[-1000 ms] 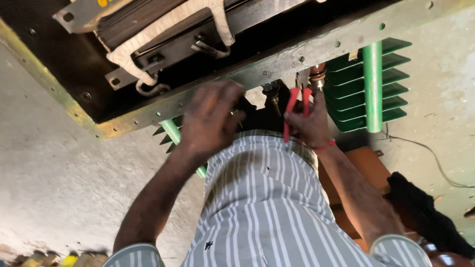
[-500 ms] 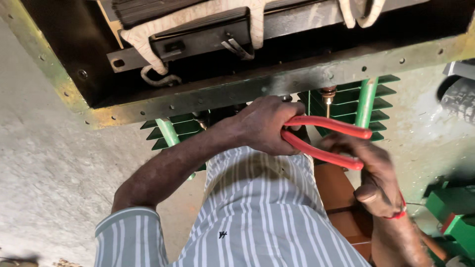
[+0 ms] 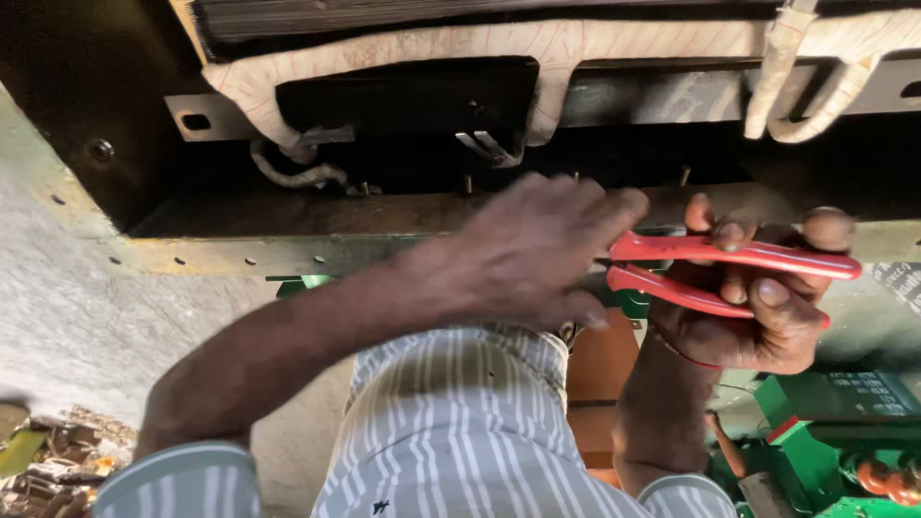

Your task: The person uses red-handled pliers to cut and adjust wires and components on the underside of a large electrical transformer. They repeatedly reach into the assembly, manipulate connections, and reposition parts while working in a confined space.

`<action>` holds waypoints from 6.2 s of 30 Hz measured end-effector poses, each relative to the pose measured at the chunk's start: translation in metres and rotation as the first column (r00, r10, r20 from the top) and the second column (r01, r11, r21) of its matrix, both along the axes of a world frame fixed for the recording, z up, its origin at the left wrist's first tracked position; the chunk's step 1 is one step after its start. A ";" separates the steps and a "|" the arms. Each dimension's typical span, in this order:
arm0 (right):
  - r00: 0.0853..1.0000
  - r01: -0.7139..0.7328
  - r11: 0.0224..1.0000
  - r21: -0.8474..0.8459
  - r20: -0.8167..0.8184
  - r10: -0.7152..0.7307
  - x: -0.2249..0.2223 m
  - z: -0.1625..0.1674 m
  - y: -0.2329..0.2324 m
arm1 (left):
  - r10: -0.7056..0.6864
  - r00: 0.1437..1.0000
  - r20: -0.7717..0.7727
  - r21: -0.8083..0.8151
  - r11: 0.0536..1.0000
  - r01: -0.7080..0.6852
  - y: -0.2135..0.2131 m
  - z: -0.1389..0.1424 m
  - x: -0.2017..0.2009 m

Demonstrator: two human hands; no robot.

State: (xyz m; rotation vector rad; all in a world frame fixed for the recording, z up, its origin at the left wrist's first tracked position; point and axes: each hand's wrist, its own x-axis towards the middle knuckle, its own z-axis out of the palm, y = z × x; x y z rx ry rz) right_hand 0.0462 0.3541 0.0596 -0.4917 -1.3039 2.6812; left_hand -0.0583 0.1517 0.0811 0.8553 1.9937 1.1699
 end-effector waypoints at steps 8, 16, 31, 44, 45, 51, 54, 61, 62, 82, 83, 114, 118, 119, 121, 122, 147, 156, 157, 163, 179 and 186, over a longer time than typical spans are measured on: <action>0.991 0.033 0.999 -0.019 0.128 -0.030 -0.022 -0.031 -0.026 | -0.238 0.941 -0.241 -0.417 0.901 0.121 -0.074 -0.083 -0.026; 0.975 -0.024 0.999 -0.038 0.222 0.032 -0.033 -0.042 -0.056 | -0.206 0.941 -0.269 -0.361 0.927 0.099 -0.057 -0.106 -0.027; 0.910 -0.386 0.923 -0.004 0.162 0.381 -0.108 -0.038 -0.059 | -0.113 0.961 -0.252 -0.281 0.959 0.039 -0.071 -0.122 0.000; 0.378 -0.787 0.282 0.549 0.069 0.923 -0.164 -0.075 -0.108 | 0.427 0.904 0.009 -0.250 0.876 -0.412 -0.085 -0.121 0.049; 0.413 -0.819 0.311 0.482 0.120 0.903 -0.158 -0.070 -0.093 | 0.344 0.936 -0.074 -0.273 0.896 -0.351 -0.087 -0.124 0.046; 0.833 -0.503 0.848 -0.167 0.168 0.528 -0.104 -0.050 -0.045 | 0.161 0.965 -0.209 -0.284 0.934 -0.218 -0.089 -0.117 0.033; 0.860 -0.448 0.878 -0.169 0.185 0.475 -0.089 -0.051 -0.041 | 0.038 0.983 -0.180 -0.339 0.936 -0.099 -0.086 -0.108 0.022; 0.718 -0.696 0.716 0.054 0.064 0.693 -0.107 -0.069 -0.081 | -0.099 0.986 -0.138 -0.437 0.899 0.029 -0.087 -0.123 0.033; 0.632 -0.772 0.612 0.172 0.107 0.768 -0.113 -0.073 -0.092 | -0.083 0.992 -0.099 -0.435 0.900 0.032 -0.089 -0.130 0.039; 0.456 -0.786 0.282 0.549 0.207 0.866 -0.143 -0.077 -0.123 | 0.072 0.997 -0.035 -0.294 0.953 -0.079 -0.104 -0.172 0.050; 0.481 -0.755 0.351 0.555 0.105 0.870 -0.139 -0.074 -0.116 | 0.003 0.999 -0.041 -0.293 0.956 -0.015 -0.105 -0.172 0.044; 0.860 -0.511 0.850 0.130 0.082 0.504 -0.058 -0.034 -0.067 | 0.032 0.910 -0.413 -0.149 0.984 -0.102 -0.116 -0.126 0.039; 0.860 -0.510 0.843 0.169 0.124 0.495 -0.065 -0.032 -0.068 | 0.048 0.925 -0.378 -0.141 0.984 -0.109 -0.118 -0.127 0.040; 0.855 -0.519 0.834 0.186 0.129 0.503 -0.067 -0.032 -0.069 | 0.054 0.922 -0.384 -0.133 0.985 -0.113 -0.118 -0.126 0.039; 0.847 -0.531 0.820 0.214 0.125 0.516 -0.073 -0.033 -0.070 | 0.070 0.918 -0.391 -0.117 0.985 -0.125 -0.117 -0.127 0.037; 0.848 -0.530 0.820 0.217 0.112 0.518 -0.076 -0.035 -0.071 | 0.064 0.917 -0.393 -0.118 0.986 -0.120 -0.116 -0.127 0.035; 0.685 -0.453 0.682 0.574 -0.265 0.679 -0.054 -0.052 -0.083 | -0.112 0.927 -0.358 -0.167 0.984 0.055 -0.121 -0.132 0.030; 0.729 -0.418 0.658 0.626 -0.200 0.654 -0.042 -0.041 -0.075 | 0.192 0.932 -0.308 0.028 0.981 -0.193 -0.121 -0.128 0.039; 0.731 -0.423 0.654 0.627 -0.191 0.656 -0.044 -0.039 -0.075 | 0.279 0.931 -0.236 0.015 0.959 -0.283 -0.120 -0.126 0.042; 0.852 -0.522 0.797 0.304 0.227 0.471 -0.068 -0.026 -0.072 | 0.543 0.809 0.226 -0.271 0.832 -0.483 -0.124 -0.112 0.052; 0.517 -0.772 0.612 -0.172 0.389 0.762 -0.161 -0.017 -0.069 | 0.479 0.578 0.661 -0.350 0.878 -0.327 -0.125 -0.118 0.040; 0.571 -0.618 0.739 -0.268 0.493 0.656 -0.165 -0.021 -0.085 | 0.558 0.531 0.638 -0.383 0.828 -0.410 -0.124 -0.116 0.043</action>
